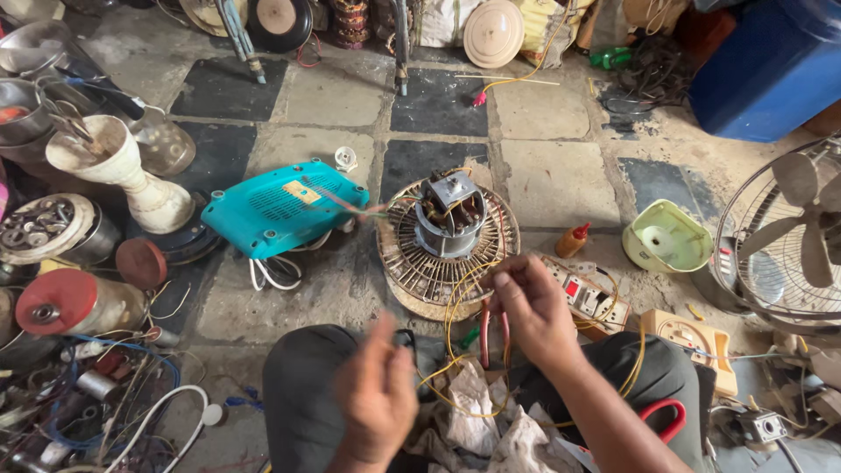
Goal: The person repairs a fan motor by stripping and connecting wires using pliers and scissors, then applies oil from a plastic bottle to the motor shaft and rotor.
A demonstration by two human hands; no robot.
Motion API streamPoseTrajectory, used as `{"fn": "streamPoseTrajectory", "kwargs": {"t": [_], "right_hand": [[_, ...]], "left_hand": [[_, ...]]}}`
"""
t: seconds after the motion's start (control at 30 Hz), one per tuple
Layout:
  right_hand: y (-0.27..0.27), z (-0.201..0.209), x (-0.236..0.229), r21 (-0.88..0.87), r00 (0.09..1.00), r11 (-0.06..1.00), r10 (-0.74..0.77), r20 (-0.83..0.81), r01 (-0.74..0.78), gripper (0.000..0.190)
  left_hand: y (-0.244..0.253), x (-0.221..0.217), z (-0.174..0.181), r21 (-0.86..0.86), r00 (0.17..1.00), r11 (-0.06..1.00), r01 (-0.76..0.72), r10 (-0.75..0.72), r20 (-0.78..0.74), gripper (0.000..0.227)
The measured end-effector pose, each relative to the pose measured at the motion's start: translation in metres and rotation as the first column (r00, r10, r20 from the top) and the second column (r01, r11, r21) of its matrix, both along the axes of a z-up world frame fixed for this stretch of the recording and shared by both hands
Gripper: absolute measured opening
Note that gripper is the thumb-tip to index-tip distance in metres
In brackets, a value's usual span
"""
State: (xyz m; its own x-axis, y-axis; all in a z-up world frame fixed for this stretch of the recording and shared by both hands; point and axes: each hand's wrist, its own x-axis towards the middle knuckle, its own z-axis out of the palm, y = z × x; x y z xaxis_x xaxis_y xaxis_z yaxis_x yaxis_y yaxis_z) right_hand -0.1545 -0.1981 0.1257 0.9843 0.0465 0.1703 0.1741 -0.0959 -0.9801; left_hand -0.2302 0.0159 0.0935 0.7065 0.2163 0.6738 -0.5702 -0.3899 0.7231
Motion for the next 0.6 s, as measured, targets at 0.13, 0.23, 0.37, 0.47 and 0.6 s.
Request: {"fn": "streamPoseTrajectory", "kwargs": {"t": [0.13, 0.23, 0.37, 0.47, 0.6], "right_hand": [[0.003, 0.016, -0.002, 0.489, 0.906, 0.872, 0.201, -0.372, 0.007, 0.011], [0.003, 0.02, -0.005, 0.627, 0.912, 0.778, 0.233, -0.338, 0.033, 0.01], [0.0, 0.006, -0.004, 0.604, 0.957, 0.795, 0.127, -0.26, 0.059, 0.008], [0.007, -0.005, -0.008, 0.607, 0.972, 0.79, 0.061, -0.225, 0.091, 0.007], [0.016, 0.0, -0.009, 0.592, 0.984, 0.792, -0.058, -0.17, 0.149, 0.008]], "left_hand": [[-0.026, -0.013, -0.008, 0.414, 0.977, 0.892, 0.178, -0.211, 0.033, 0.047], [-0.043, -0.014, -0.006, 0.433, 0.956, 0.853, 0.291, -0.269, -0.113, 0.046], [-0.055, -0.003, 0.016, 0.236, 0.96, 0.931, 0.279, -0.268, -0.079, 0.05], [-0.063, 0.022, 0.031, 0.1, 0.972, 0.97, 0.223, -0.213, -0.1, 0.044], [-0.081, 0.036, 0.033, -0.268, 0.872, 0.923, 0.275, -0.358, -0.335, 0.036]]}}
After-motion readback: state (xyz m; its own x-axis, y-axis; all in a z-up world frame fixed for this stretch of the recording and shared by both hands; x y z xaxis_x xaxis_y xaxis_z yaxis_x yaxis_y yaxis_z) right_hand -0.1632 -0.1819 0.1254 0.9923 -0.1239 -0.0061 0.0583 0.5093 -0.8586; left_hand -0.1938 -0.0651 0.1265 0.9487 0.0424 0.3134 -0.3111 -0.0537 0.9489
